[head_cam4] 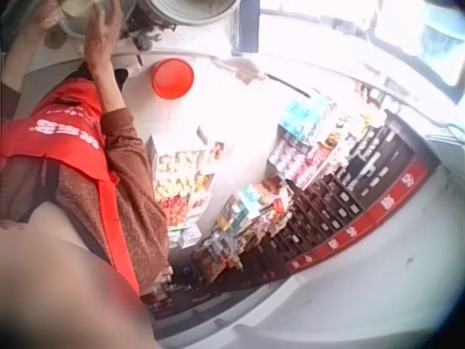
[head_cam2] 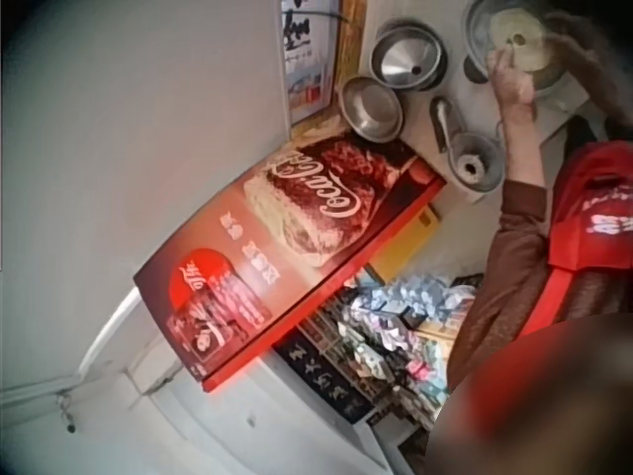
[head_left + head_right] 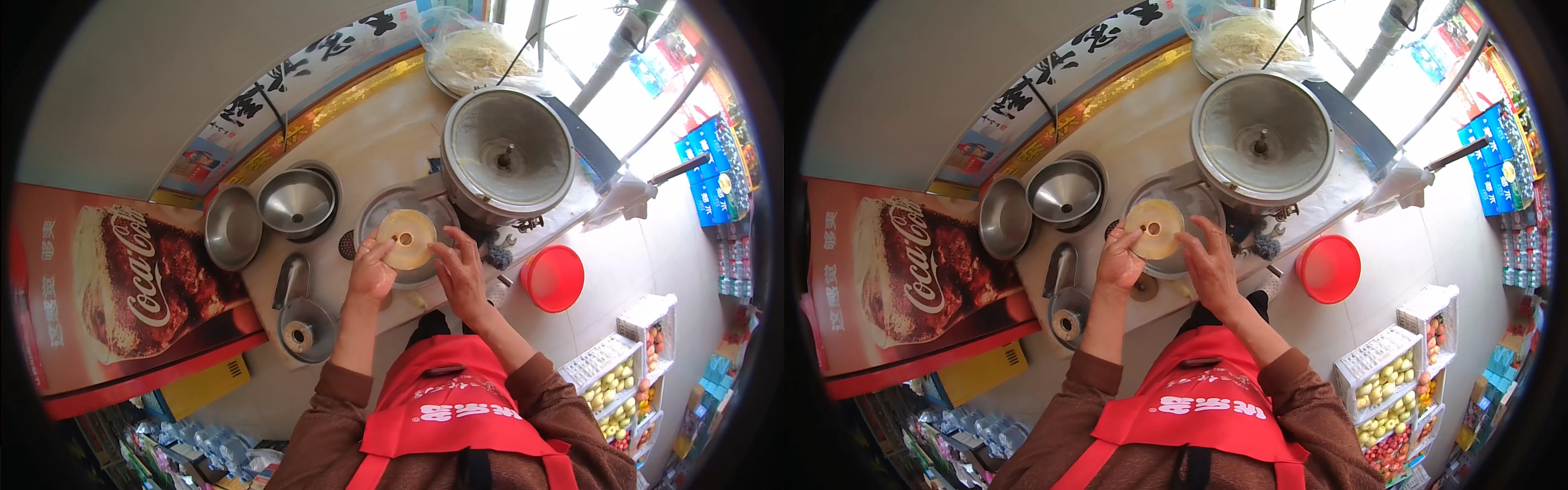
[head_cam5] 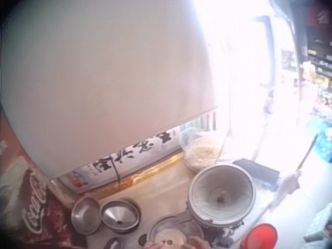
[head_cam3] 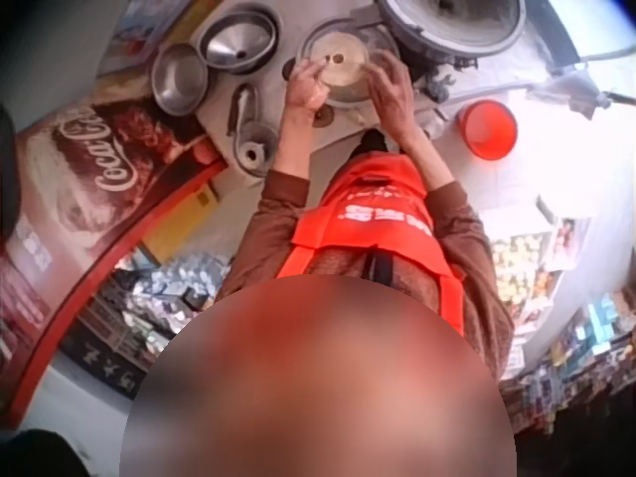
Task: The person assembles a food processor by placing a mesh filter into the hopper, inserting a wooden pusher, and securing the lid. They then use a ladle to pour liquid into the machine and adjust the components.
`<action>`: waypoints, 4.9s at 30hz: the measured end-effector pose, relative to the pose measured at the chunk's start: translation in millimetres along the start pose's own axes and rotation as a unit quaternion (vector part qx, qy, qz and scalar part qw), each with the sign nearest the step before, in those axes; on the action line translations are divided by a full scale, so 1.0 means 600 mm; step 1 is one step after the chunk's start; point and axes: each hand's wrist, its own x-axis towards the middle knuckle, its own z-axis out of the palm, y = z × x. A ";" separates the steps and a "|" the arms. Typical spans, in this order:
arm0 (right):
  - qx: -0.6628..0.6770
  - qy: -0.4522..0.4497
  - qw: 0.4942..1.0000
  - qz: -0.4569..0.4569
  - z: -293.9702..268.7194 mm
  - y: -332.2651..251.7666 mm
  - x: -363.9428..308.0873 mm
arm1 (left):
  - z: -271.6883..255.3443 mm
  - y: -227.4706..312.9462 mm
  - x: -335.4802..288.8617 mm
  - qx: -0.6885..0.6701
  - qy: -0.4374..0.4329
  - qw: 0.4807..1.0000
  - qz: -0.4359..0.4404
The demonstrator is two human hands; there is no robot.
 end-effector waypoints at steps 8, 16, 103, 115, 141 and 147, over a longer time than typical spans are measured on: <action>0.477 0.006 0.848 0.233 -0.003 -0.018 0.018 | 0.118 -0.040 -0.012 0.482 -0.140 0.858 0.109; 0.473 0.064 0.849 0.228 -0.085 0.010 0.068 | 0.192 -0.003 0.022 0.373 -0.219 0.888 0.155; -0.230 -0.167 0.958 0.035 -0.186 0.272 0.276 | 0.290 -0.057 0.285 0.922 -0.224 0.271 0.159; 0.004 0.089 0.996 0.021 -0.265 0.186 0.200 | 0.270 -0.023 0.232 0.765 -0.159 0.497 0.377; 0.004 -0.361 0.911 0.200 0.304 0.250 -0.342 | -0.360 -0.273 -0.160 0.287 0.364 0.874 -0.147; 0.035 -0.333 0.892 0.303 0.207 0.268 -0.299 | -0.405 -0.319 -0.096 0.779 0.338 0.523 -0.071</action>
